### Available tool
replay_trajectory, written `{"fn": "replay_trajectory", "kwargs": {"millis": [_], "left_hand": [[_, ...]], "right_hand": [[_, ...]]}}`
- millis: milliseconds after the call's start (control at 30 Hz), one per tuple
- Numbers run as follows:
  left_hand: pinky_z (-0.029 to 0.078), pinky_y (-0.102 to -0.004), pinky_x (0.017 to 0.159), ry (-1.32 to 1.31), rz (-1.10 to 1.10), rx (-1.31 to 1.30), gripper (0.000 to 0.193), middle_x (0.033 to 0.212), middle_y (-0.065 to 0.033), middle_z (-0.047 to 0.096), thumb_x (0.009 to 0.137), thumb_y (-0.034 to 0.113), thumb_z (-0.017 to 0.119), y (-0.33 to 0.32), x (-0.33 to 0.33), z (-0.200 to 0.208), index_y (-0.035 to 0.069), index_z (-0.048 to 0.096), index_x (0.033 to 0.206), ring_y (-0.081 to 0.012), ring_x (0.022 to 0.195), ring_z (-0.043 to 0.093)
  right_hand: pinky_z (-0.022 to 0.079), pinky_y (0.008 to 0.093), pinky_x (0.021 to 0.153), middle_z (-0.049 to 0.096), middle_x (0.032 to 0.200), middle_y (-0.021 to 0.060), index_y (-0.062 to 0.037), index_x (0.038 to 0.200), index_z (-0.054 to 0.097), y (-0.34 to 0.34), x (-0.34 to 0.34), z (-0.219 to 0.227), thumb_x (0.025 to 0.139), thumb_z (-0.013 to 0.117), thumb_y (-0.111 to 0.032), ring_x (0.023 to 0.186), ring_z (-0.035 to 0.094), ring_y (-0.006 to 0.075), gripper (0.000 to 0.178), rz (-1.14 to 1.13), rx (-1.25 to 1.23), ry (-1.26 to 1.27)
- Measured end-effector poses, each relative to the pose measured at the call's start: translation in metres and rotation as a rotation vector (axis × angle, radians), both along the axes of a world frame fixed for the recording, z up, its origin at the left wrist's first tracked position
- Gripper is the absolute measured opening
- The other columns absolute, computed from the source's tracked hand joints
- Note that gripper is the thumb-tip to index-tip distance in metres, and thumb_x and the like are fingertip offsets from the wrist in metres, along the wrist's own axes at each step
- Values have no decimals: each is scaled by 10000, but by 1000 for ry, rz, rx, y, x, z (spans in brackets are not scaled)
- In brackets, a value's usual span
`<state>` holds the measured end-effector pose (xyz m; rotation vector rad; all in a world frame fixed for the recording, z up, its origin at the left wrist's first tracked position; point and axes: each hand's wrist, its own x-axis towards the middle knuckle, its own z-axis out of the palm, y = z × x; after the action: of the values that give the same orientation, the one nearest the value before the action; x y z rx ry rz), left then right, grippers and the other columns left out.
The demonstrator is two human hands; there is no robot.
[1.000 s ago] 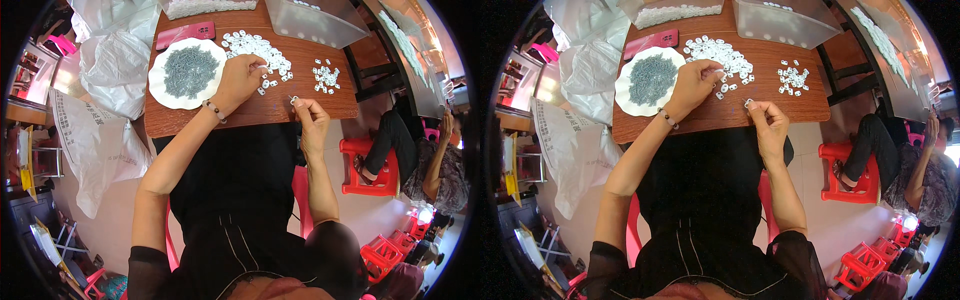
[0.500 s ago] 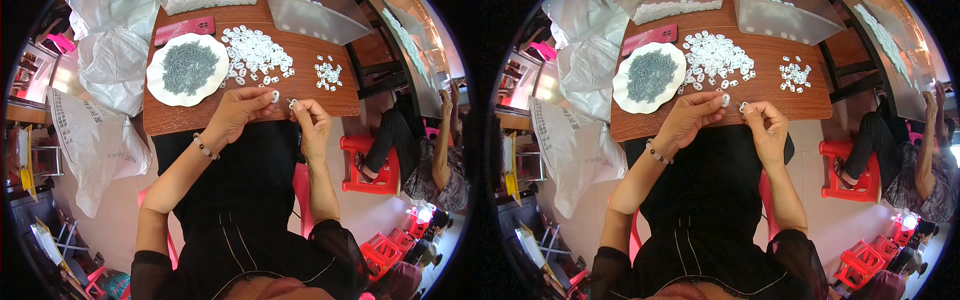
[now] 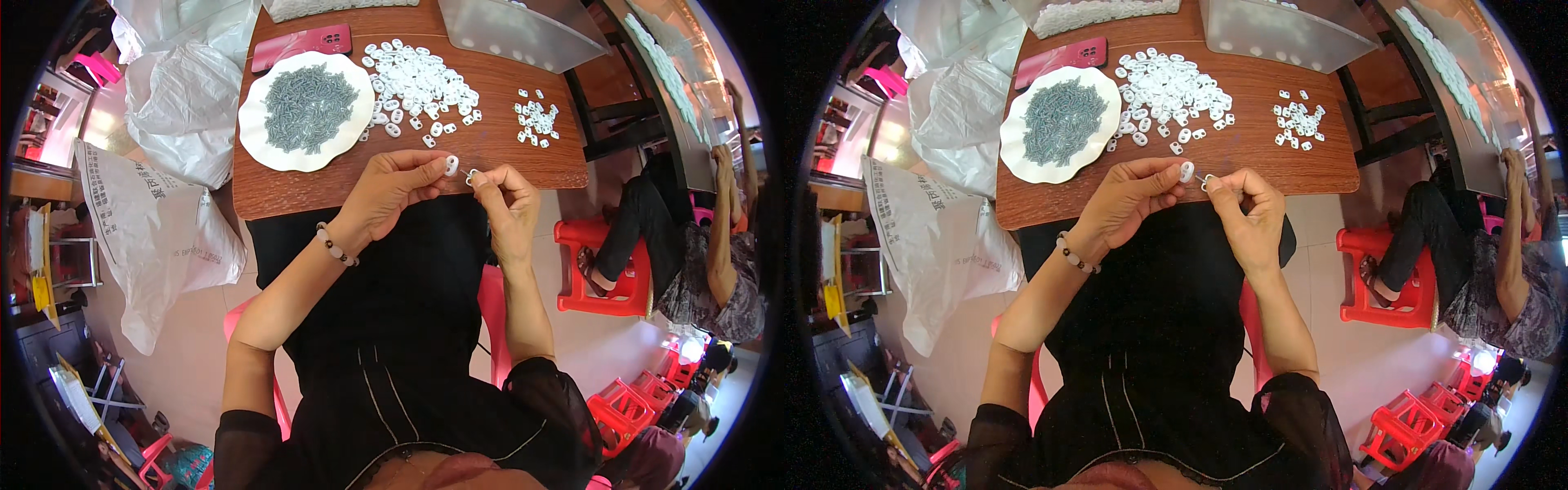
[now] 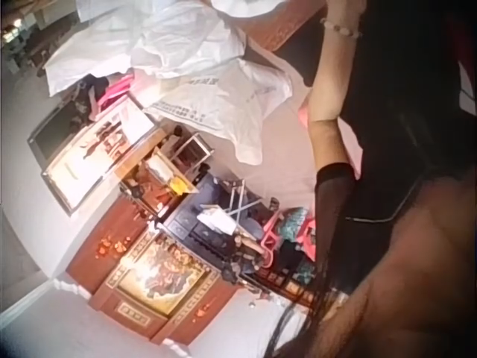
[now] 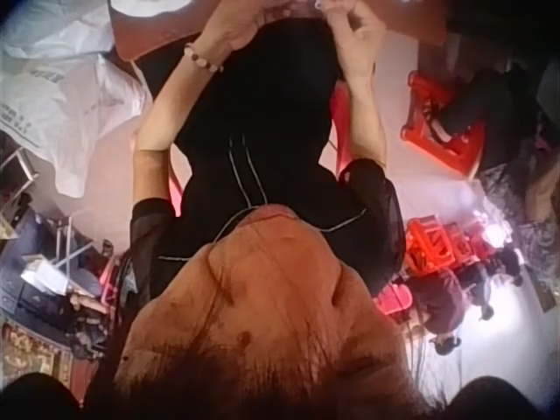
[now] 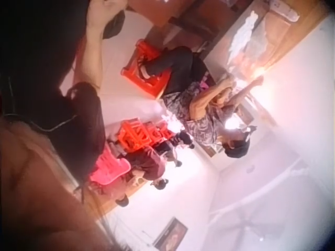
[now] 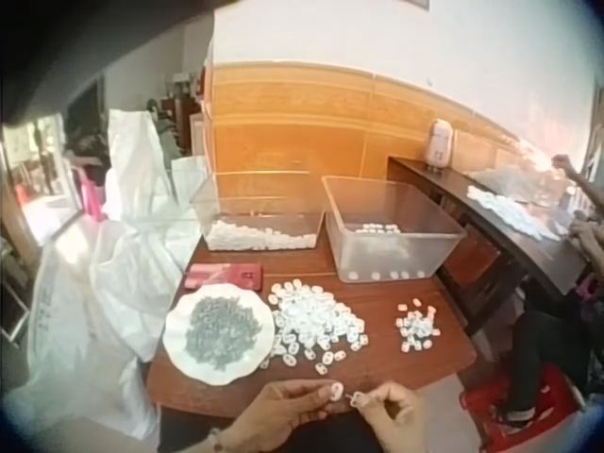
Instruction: Manually assembling small white plastic components by pressing them together on a workbench.
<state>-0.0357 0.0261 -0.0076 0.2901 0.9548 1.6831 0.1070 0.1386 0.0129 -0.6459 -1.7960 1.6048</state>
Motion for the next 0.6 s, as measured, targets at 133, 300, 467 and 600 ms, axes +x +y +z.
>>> {"fn": "replay_trajectory", "kwargs": {"millis": [133, 300, 467, 600], "left_hand": [[505, -211, 705, 37, 17, -9, 259, 849, -28, 669, 853, 188, 703, 6, 2, 2, 12, 674, 1041, -82, 754, 616], [511, -219, 686, 58, 17, 4, 275, 832, -31, 659, 844, 183, 713, 11, 3, 1, 4, 672, 1049, -81, 729, 602], [504, -213, 706, 72, -8, 8, 257, 857, -24, 666, 863, 161, 684, 11, 2, 1, 12, 666, 1072, -80, 764, 609], [505, -210, 700, 129, 10, -9, 258, 846, -25, 667, 858, 167, 691, 11, 2, 1, 14, 672, 1065, -76, 753, 607]], "right_hand": [[266, 184, 516, 463, 614, -95, -25, 708, 606, 5, 0, -3, 860, 652, -82, 571, 354, -6, 169, -35, 15, -4], [252, 185, 508, 454, 605, -101, -26, 705, 608, 9, 1, -5, 862, 651, -88, 564, 345, -10, 174, -55, 23, -11], [254, 187, 506, 450, 602, -98, -27, 684, 604, 11, 1, -6, 852, 659, -89, 566, 346, -8, 187, -53, 45, -23], [268, 187, 515, 456, 605, -93, -24, 678, 599, 9, 0, -6, 846, 663, -88, 574, 354, -3, 190, -56, 27, -34]]}}
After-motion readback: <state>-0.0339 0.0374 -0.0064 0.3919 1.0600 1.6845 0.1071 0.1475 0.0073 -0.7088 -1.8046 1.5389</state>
